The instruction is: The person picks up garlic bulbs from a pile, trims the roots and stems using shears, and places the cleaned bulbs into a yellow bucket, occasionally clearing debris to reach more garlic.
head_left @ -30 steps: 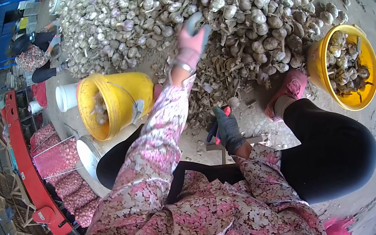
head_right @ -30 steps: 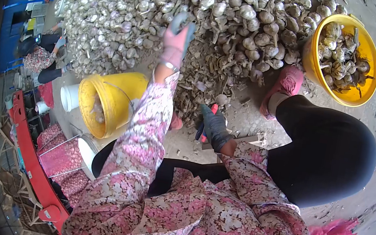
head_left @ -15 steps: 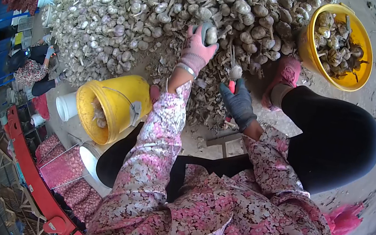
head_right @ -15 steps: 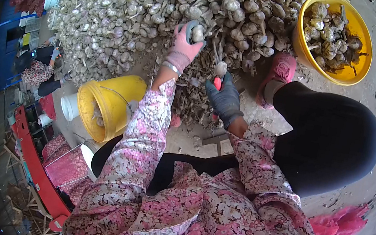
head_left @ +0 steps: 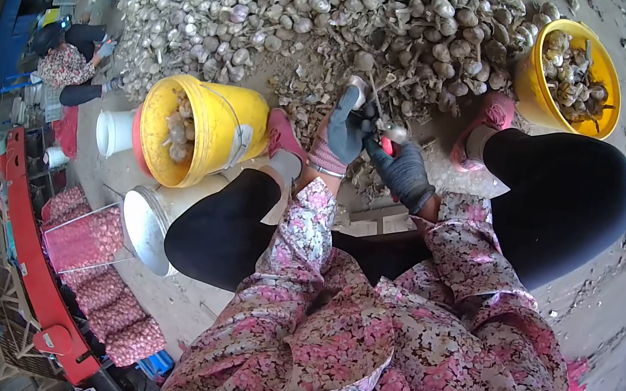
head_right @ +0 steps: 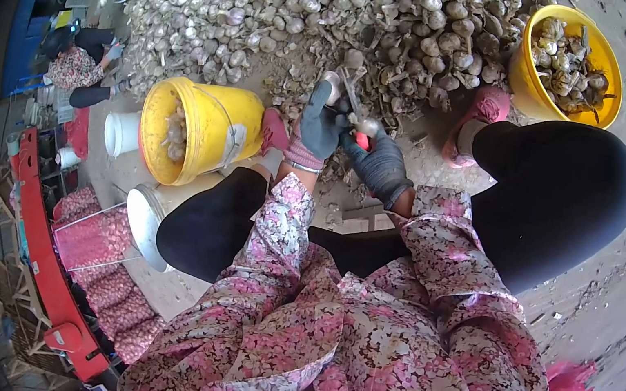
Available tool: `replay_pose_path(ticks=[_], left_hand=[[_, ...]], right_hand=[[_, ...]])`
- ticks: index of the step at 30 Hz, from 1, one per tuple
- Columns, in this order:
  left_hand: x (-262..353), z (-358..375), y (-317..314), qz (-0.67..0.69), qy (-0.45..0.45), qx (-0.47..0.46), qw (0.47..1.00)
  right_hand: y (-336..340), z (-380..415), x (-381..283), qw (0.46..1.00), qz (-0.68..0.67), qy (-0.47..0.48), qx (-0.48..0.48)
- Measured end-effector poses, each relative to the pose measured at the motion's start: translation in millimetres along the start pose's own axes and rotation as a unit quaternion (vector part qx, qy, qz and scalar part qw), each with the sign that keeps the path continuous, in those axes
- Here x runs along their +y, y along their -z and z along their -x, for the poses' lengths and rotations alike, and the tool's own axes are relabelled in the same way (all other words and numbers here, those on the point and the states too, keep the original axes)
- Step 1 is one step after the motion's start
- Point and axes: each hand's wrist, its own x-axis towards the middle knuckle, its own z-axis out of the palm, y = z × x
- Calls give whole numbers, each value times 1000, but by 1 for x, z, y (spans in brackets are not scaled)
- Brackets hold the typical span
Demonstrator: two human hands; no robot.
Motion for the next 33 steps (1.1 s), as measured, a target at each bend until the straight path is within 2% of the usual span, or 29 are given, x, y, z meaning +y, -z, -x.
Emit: replay_pose_path(ticks=[1, 4, 5, 6, 7, 8, 10, 11, 12, 13, 14, 15, 16, 18, 20, 22, 23, 27, 29, 31, 32, 33], left_hand=[[1, 6, 3, -6, 0, 27, 1000], [5, 23, 19, -4, -2, 68, 998], [4, 23, 31, 72, -18, 40, 996], [4, 23, 43, 147, -34, 12, 988], [9, 26, 45, 240, -16, 4, 971], [11, 28, 53, 242, -19, 8, 970], [11, 31, 71, 281, -50, -114, 952], [7, 31, 78, 120, -46, 14, 992], [1, 28, 84, 122, -44, 19, 991], [-3, 27, 79, -9, -86, 70, 994], [-6, 23, 76, -142, -123, 115, 975], [-13, 7, 102, -256, -142, 109, 950], [-15, 8, 95, -254, -136, 108, 951], [-11, 16, 68, -353, -192, 107, 910], [-8, 18, 60, -359, -185, 94, 910], [-7, 22, 54, -469, -183, 110, 857], [-9, 22, 54, -468, -180, 109, 859], [-14, 27, 68, -470, -146, 74, 867], [-18, 29, 79, -488, -125, 66, 861], [-20, 29, 87, -420, -74, 47, 903], [-18, 31, 80, -421, -75, 45, 903], [-17, 32, 72, -415, -126, 13, 901]], right_hand=[[-1, 8, -14, 999, 16, 31, 11], [3, -11, 35, 996, 37, 70, -46], [3, -8, 30, 992, 97, 55, -55], [3, -3, 25, 992, 97, 52, -57], [3, 3, 8, 997, 14, -62, -38], [2, 5, 0, 982, -67, -176, -18], [8, -4, 24, 982, -89, -165, -23], [10, -6, 30, 998, 32, -56, 1], [10, -8, 36, 987, 152, 55, 25], [10, -4, 20, 969, 197, 147, 21], [10, -2, 5, 969, 199, 142, 21], [10, 0, -8, 924, 338, 178, 27], [11, 1, -16, 857, 471, 208, 31], [13, 0, -21, 841, 506, 192, 24], [14, -1, -22, 831, 533, 163, 0], [13, -4, -13, 837, 532, 127, -7], [13, -5, -6, 843, 530, 96, -15], [22, -12, 23, 853, 513, 71, -63], [25, -13, 28, 835, 538, 67, -94], [31, -22, 40, 831, 547, 44, -90], [34, -27, 50, 827, 555, 21, -85], [35, -32, 61, 823, 559, -14, -99]])
